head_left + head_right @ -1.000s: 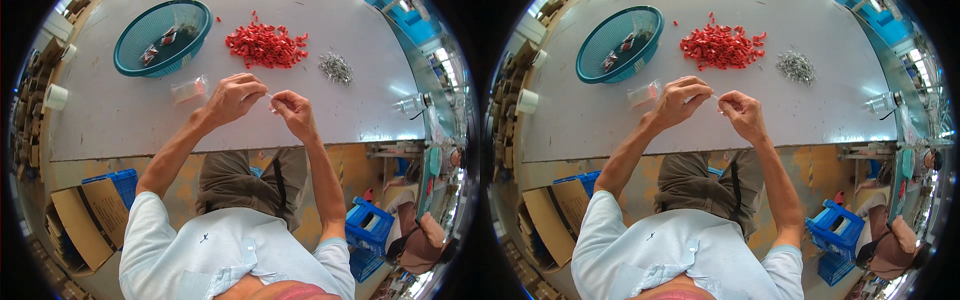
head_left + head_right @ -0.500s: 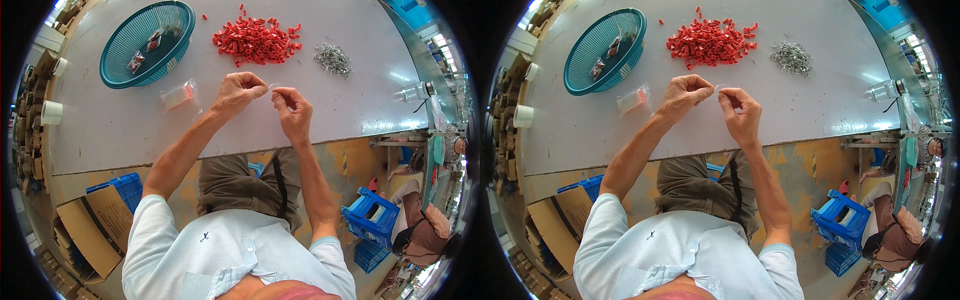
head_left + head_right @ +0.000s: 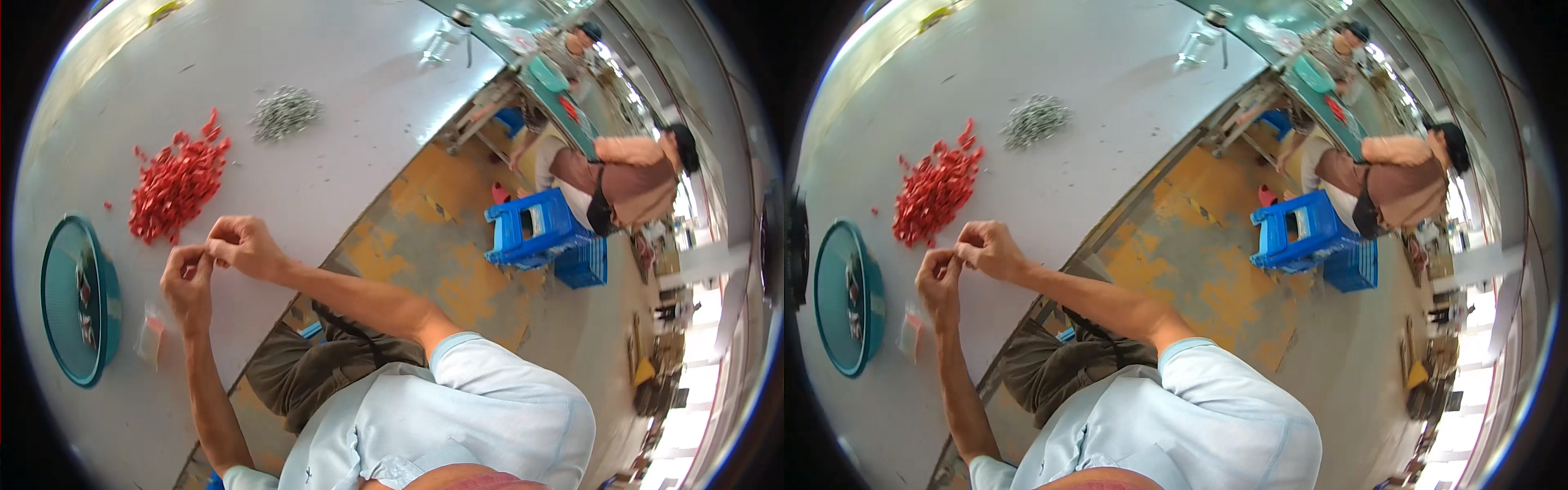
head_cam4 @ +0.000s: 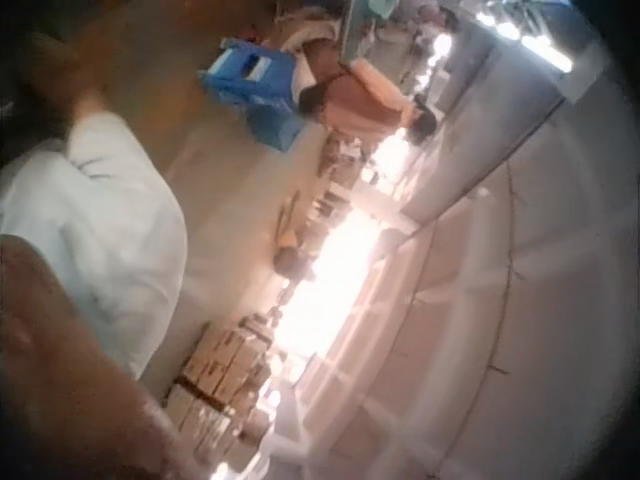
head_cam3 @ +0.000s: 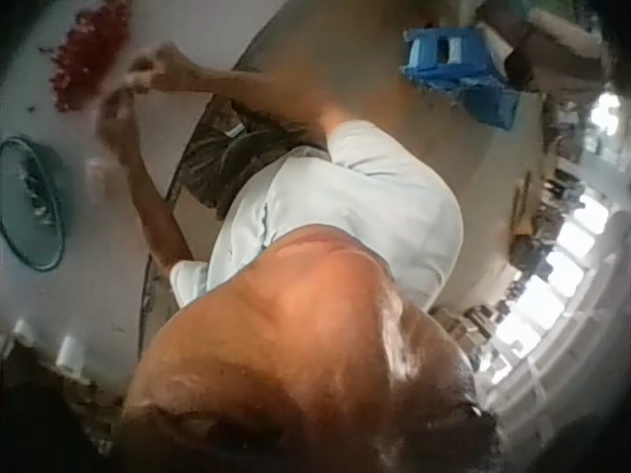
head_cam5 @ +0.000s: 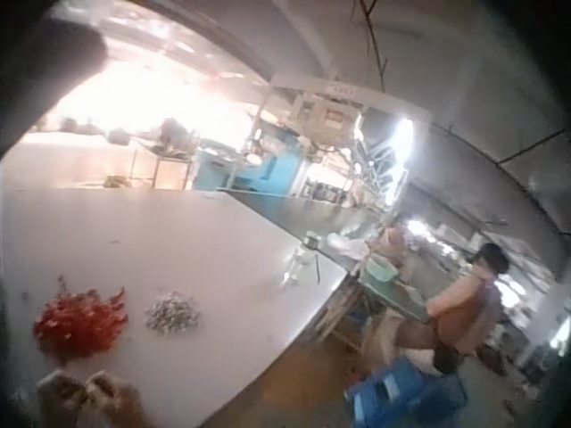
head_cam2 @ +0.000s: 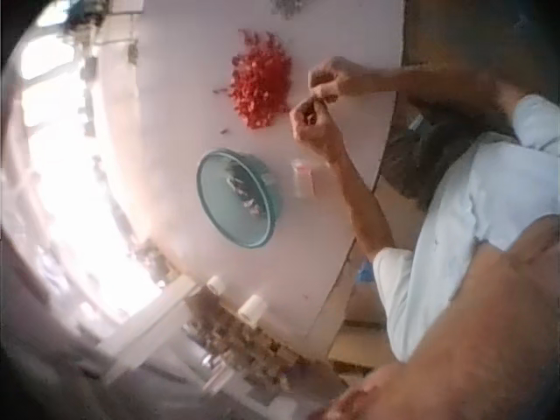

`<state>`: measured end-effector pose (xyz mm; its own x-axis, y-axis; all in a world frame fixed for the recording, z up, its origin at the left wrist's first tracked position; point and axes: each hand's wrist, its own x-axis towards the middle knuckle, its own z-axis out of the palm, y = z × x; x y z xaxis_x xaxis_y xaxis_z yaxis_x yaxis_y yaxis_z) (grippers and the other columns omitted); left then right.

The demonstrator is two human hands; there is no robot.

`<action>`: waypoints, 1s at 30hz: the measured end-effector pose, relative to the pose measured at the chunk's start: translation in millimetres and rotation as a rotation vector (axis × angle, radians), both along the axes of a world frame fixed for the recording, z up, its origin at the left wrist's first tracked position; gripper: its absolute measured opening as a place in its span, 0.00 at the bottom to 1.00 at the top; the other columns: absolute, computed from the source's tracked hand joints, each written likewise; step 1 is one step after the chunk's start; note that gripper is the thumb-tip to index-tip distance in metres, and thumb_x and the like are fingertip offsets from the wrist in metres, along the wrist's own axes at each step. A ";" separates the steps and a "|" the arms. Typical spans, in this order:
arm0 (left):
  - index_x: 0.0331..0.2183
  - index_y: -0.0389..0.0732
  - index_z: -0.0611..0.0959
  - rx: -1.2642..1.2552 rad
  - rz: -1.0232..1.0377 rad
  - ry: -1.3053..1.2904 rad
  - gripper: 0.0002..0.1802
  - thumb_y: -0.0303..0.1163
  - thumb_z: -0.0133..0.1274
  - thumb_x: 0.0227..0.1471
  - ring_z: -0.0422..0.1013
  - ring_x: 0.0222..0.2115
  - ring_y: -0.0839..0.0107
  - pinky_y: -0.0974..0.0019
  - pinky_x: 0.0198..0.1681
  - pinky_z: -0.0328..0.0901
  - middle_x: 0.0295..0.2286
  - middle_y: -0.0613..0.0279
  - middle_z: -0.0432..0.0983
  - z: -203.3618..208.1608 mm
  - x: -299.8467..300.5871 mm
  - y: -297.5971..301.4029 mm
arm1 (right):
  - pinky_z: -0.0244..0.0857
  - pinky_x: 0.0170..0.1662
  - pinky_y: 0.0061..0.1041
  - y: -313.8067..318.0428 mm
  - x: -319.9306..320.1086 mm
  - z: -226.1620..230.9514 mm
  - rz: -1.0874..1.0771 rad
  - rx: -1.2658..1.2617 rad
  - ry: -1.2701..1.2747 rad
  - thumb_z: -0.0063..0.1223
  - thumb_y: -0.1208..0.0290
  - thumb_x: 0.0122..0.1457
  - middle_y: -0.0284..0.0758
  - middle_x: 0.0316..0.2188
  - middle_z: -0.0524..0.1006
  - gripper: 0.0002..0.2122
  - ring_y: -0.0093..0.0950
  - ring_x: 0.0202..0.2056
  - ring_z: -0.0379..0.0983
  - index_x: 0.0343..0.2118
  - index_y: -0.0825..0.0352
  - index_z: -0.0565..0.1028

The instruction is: The person packs hardware parts by placing screws and plastic anchors into small plastic bags and sealing the bags by hand.

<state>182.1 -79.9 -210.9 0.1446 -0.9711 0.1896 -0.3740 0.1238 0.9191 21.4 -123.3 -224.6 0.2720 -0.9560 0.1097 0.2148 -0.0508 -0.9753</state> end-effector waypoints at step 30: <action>0.37 0.36 0.81 -0.017 0.009 0.334 0.02 0.21 0.58 0.62 0.72 0.32 0.80 0.75 0.39 0.68 0.30 0.68 0.77 -13.5 -9.2 -17.6 | 0.72 0.27 0.27 -15.5 -3.5 17.3 -0.055 -0.127 0.093 0.53 0.78 0.57 0.38 0.22 0.81 0.05 0.24 0.23 0.78 0.31 0.75 0.79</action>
<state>172.9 -97.5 -224.3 0.2102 -0.9667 0.1463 -0.0535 0.1380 0.9890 17.9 -138.9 -207.2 0.2347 -0.9497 0.2072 0.1172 -0.1840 -0.9759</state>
